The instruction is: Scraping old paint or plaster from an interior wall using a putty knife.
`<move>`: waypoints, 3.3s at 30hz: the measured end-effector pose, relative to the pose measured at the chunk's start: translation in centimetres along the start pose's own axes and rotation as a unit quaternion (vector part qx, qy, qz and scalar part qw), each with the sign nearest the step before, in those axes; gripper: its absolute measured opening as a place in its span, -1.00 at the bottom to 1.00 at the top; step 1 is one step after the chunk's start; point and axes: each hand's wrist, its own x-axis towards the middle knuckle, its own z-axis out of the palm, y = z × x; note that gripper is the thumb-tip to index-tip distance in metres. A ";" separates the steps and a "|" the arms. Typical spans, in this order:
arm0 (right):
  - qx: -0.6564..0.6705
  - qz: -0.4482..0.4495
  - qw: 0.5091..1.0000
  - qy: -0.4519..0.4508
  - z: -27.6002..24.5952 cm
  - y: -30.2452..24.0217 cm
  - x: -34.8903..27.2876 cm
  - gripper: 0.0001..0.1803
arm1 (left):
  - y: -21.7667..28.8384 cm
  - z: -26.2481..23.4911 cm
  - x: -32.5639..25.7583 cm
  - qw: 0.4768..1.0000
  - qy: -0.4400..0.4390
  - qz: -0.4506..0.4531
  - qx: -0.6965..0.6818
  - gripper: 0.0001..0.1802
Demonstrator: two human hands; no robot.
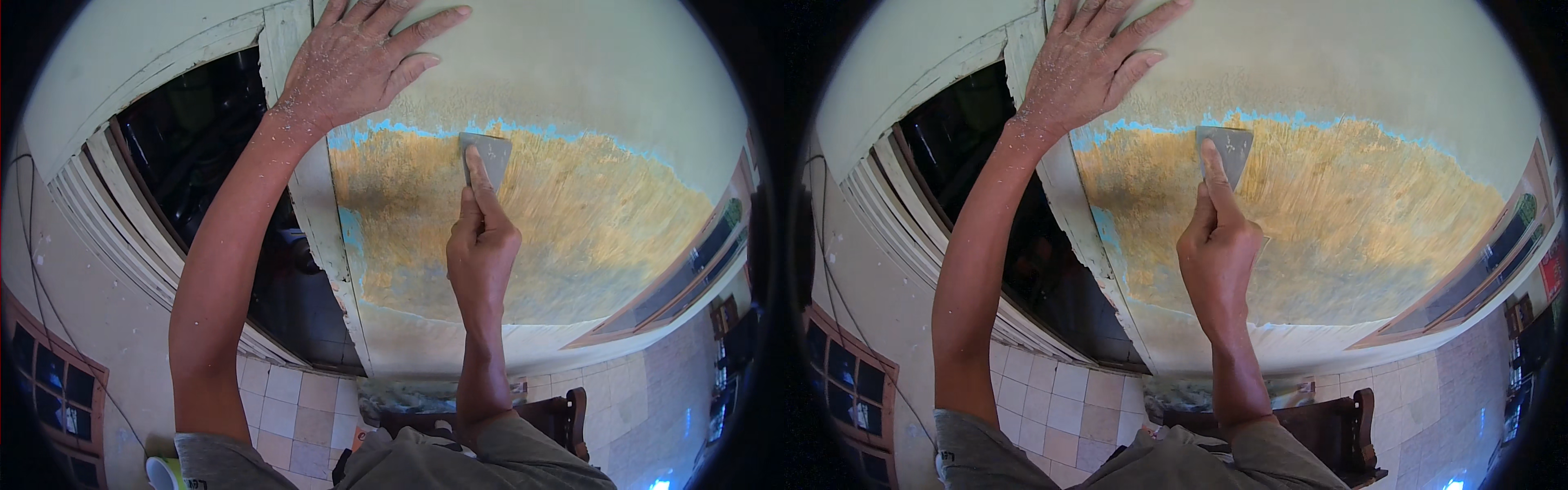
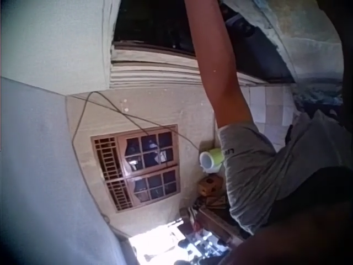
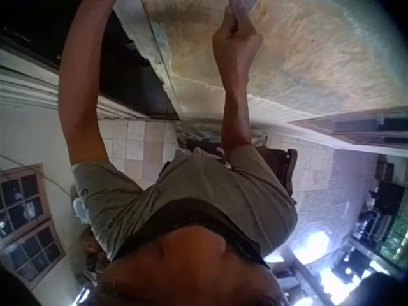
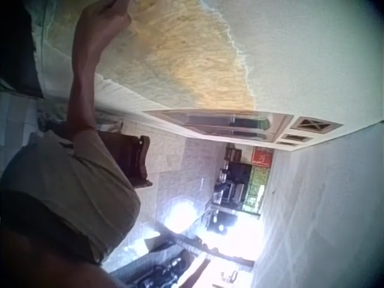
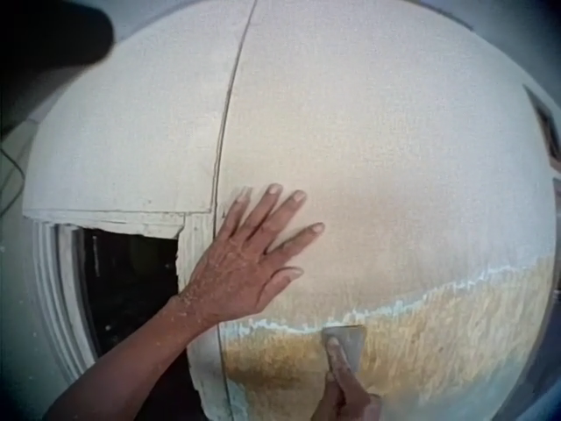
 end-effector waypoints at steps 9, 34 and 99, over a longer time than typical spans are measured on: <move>-0.013 -0.012 1.000 0.024 0.8 -0.1 0.6 -0.50 | -0.1 0.7 -0.8 1.000 -0.002 0.000 0.001 -0.26; -0.079 -0.041 0.996 0.003 0.6 1.4 -0.2 -0.45 | 0.1 0.4 -1.4 1.000 -0.021 -0.015 -0.004 -0.30; -0.024 -0.057 0.998 -0.013 -1.5 3.3 1.7 -0.40 | 19.0 0.3 -10.5 0.907 -0.118 -0.371 -0.160 -0.14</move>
